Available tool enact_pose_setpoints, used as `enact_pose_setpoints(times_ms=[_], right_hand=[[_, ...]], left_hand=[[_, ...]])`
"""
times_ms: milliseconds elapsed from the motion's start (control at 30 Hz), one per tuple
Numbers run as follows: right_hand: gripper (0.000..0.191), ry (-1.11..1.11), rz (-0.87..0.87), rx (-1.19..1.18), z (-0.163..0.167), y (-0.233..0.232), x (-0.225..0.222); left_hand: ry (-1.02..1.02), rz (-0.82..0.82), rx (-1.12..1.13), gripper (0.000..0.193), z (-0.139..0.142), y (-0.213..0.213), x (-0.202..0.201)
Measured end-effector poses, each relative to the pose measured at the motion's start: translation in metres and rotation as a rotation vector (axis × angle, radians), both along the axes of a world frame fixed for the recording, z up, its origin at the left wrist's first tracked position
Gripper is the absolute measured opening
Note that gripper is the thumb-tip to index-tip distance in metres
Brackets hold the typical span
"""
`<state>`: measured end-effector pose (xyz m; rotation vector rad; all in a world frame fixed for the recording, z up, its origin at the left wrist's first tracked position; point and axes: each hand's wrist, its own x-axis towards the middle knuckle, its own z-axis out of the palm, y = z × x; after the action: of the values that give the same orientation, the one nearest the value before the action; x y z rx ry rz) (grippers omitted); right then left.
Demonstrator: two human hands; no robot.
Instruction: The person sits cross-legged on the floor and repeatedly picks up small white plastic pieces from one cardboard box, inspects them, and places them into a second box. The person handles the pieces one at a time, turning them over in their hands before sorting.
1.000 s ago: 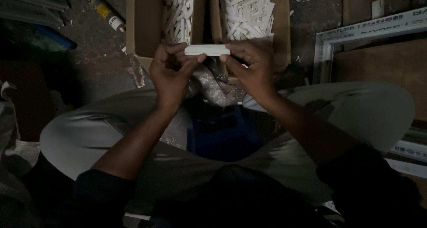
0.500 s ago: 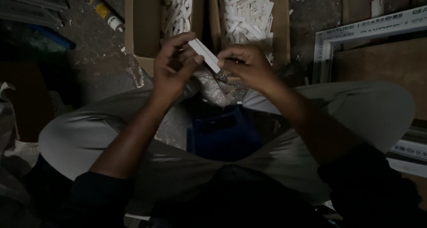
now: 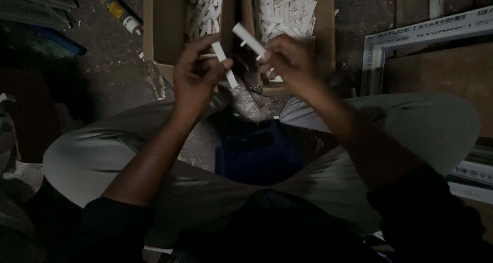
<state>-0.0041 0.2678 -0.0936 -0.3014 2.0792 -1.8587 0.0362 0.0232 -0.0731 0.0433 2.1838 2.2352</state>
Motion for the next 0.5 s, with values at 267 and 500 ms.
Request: enact_pose_setpoints(times_ms=[267,500], right_hand=[[0.015,0.027,0.294,0.957,0.031,0.035,-0.008],[0.031,0.172,-0.032,0.826,0.028,0.049,-0.023]], left_hand=[[-0.321,0.099,0.065,0.055,0.017,-0.009,-0.004],[-0.402,0.059,0.034,0.045,0.014,-0.003,-0.004]])
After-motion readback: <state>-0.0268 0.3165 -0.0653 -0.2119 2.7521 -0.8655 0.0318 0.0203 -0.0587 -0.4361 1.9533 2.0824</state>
